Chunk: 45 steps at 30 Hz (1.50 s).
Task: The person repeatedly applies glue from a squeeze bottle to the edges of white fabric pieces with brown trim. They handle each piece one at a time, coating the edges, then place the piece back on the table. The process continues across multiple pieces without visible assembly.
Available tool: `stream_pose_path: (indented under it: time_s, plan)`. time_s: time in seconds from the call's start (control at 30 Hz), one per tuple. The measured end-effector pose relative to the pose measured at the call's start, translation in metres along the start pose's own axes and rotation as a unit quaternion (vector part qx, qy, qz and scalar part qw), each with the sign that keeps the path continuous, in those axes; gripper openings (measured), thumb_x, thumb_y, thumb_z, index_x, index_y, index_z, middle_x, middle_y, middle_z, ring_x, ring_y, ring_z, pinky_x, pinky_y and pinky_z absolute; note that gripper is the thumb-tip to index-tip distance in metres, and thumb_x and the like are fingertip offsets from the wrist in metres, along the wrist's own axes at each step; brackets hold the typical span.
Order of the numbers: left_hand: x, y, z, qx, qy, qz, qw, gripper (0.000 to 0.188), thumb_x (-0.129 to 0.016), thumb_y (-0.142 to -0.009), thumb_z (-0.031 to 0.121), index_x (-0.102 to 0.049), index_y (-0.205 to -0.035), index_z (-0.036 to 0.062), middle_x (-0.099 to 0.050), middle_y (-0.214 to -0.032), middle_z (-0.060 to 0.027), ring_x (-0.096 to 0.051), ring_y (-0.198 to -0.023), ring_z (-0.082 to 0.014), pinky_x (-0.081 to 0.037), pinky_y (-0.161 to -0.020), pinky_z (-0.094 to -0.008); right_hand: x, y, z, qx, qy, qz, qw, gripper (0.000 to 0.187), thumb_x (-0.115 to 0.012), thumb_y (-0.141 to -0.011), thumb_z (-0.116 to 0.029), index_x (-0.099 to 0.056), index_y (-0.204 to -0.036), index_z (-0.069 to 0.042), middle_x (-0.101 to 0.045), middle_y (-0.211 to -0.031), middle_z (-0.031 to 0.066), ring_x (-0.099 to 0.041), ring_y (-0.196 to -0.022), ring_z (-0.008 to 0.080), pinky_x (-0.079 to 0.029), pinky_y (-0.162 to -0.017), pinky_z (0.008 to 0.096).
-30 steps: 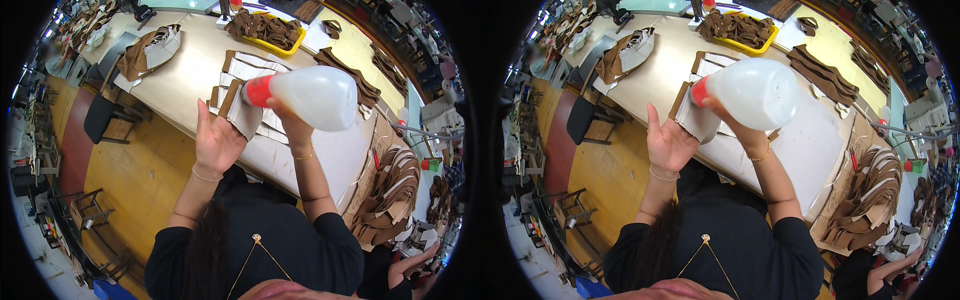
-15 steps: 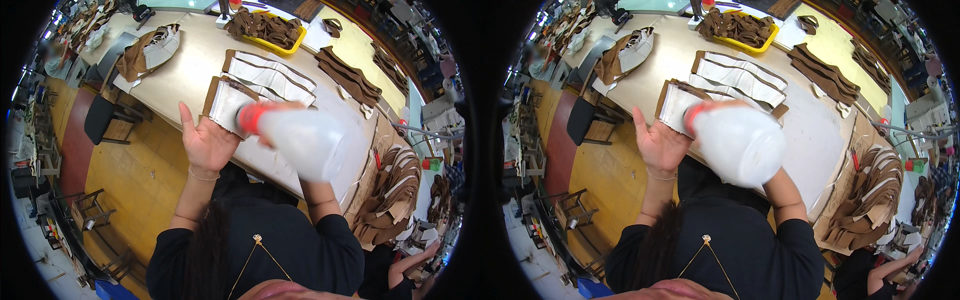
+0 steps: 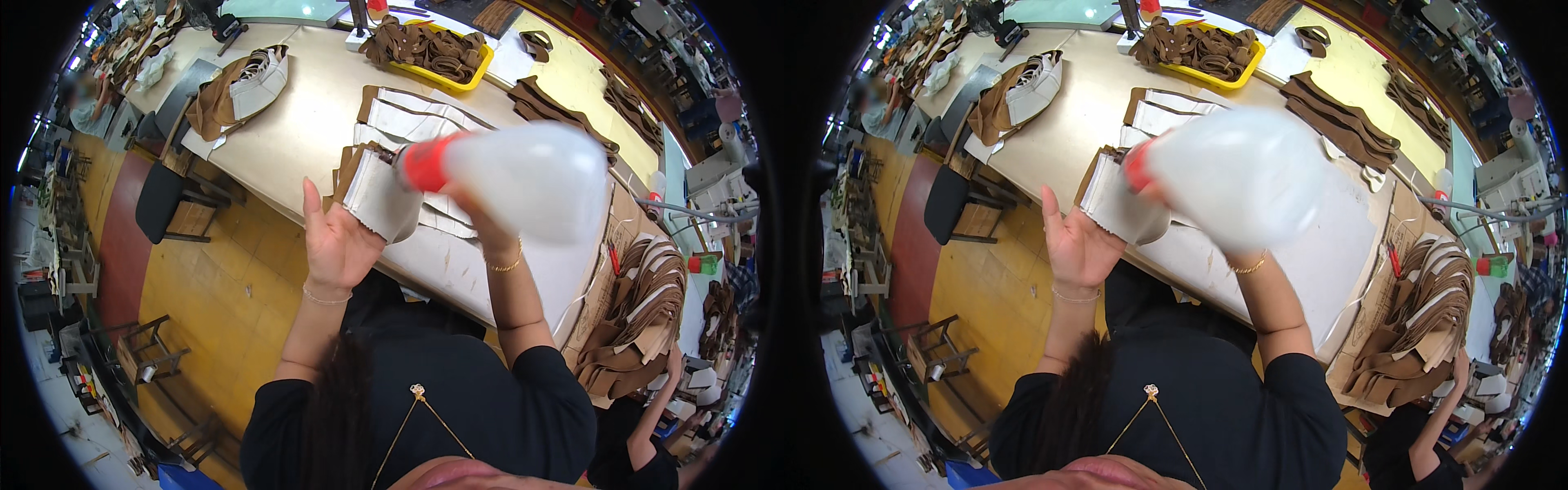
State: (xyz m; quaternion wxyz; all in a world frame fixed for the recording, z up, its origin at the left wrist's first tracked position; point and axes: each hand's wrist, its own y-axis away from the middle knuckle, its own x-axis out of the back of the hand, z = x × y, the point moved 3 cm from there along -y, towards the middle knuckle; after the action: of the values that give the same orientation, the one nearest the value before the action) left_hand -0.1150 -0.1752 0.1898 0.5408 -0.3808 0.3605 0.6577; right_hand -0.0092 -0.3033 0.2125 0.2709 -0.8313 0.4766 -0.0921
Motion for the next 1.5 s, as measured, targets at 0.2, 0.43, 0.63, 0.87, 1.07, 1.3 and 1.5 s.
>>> stream_pose_path:
  time_s: [0.2, 0.43, 0.63, 0.87, 1.07, 1.3, 1.5]
  plan:
    - [-0.007, 0.002, 0.004, -0.019, 0.061, 0.020, 0.998, 0.081, -0.021, -0.086, 0.063, -0.025, -0.135, -0.0008, -0.031, -0.138, -0.0151, -0.029, -0.127, -0.0285, -0.019, -0.105, -0.0446, 0.015, -0.013, 0.018, -0.006, 0.197, 0.018, 0.980, 0.034, -0.070, -0.073, -0.016, -0.060, -0.104, -0.005, -0.061, -0.105, 0.0061, -0.058, -0.092, 0.0164, -0.047, -0.082, 0.0289]
    - [-0.004, -0.003, 0.007, 0.014, 0.071, 0.008, 0.997, 0.080, -0.025, -0.086, 0.061, -0.026, -0.133, -0.0034, -0.034, -0.136, -0.0153, -0.031, -0.126, -0.0280, -0.021, -0.105, -0.0435, 0.009, 0.004, 0.020, 0.131, 0.371, -0.044, 0.918, 0.035, -0.073, -0.072, -0.026, -0.062, -0.103, -0.014, -0.062, -0.105, 0.0015, -0.058, -0.096, 0.0159, -0.044, -0.086, 0.0310]
    - [-0.024, -0.023, 0.099, -0.007, -0.003, -0.012, 1.000, 0.069, -0.033, -0.087, 0.053, -0.037, -0.126, -0.0034, -0.037, -0.134, -0.0170, -0.035, -0.123, -0.0309, -0.023, -0.103, -0.0483, 0.037, -0.010, -0.008, 0.028, 0.116, 0.192, 0.974, 0.035, -0.080, -0.065, -0.021, -0.063, -0.091, -0.004, -0.064, -0.084, 0.0039, -0.060, -0.076, 0.0124, -0.049, -0.069, 0.0271]
    - [0.009, -0.012, 0.059, -0.056, -0.017, 0.099, 0.993, 0.075, -0.035, -0.086, 0.056, -0.030, -0.131, -0.0045, -0.037, -0.133, -0.0163, -0.036, -0.122, -0.0299, -0.025, -0.102, -0.0475, 0.031, -0.009, -0.007, 0.013, 0.101, 0.177, 0.979, 0.036, -0.078, -0.066, -0.020, -0.062, -0.094, -0.003, -0.063, -0.095, 0.0071, -0.059, -0.083, 0.0146, -0.048, -0.076, 0.0276]
    - [-0.006, 0.003, 0.038, -0.046, -0.027, 0.053, 0.997, 0.080, -0.032, -0.085, 0.059, -0.027, -0.132, -0.0054, -0.036, -0.134, -0.0170, -0.036, -0.122, -0.0307, -0.028, -0.101, -0.0459, -0.024, -0.004, -0.005, 0.064, 0.009, -0.031, 0.997, 0.039, -0.075, -0.070, -0.018, -0.060, -0.102, -0.004, -0.061, -0.104, 0.0065, -0.059, -0.094, 0.0175, -0.046, -0.082, 0.0291]
    - [0.003, 0.005, 0.031, -0.055, -0.040, 0.059, 0.996, 0.078, -0.029, -0.086, 0.058, -0.029, -0.131, -0.0052, -0.036, -0.134, -0.0161, -0.037, -0.122, -0.0305, -0.028, -0.101, -0.0441, -0.018, -0.005, 0.004, 0.086, 0.087, 0.045, 0.992, 0.032, -0.074, -0.070, -0.019, -0.064, -0.098, -0.007, -0.063, -0.099, 0.0058, -0.059, -0.090, 0.0164, -0.047, -0.080, 0.0305]
    - [0.000, 0.005, 0.024, -0.030, -0.060, 0.046, 0.997, 0.078, -0.028, -0.086, 0.059, -0.027, -0.132, -0.0041, -0.037, -0.134, -0.0155, -0.035, -0.123, -0.0285, -0.027, -0.102, -0.0426, 0.003, -0.023, 0.002, -0.014, 0.147, 0.128, 0.981, 0.025, -0.076, -0.069, -0.020, -0.066, -0.088, -0.006, -0.065, -0.085, 0.0036, -0.061, -0.077, 0.0153, -0.049, -0.070, 0.0304]
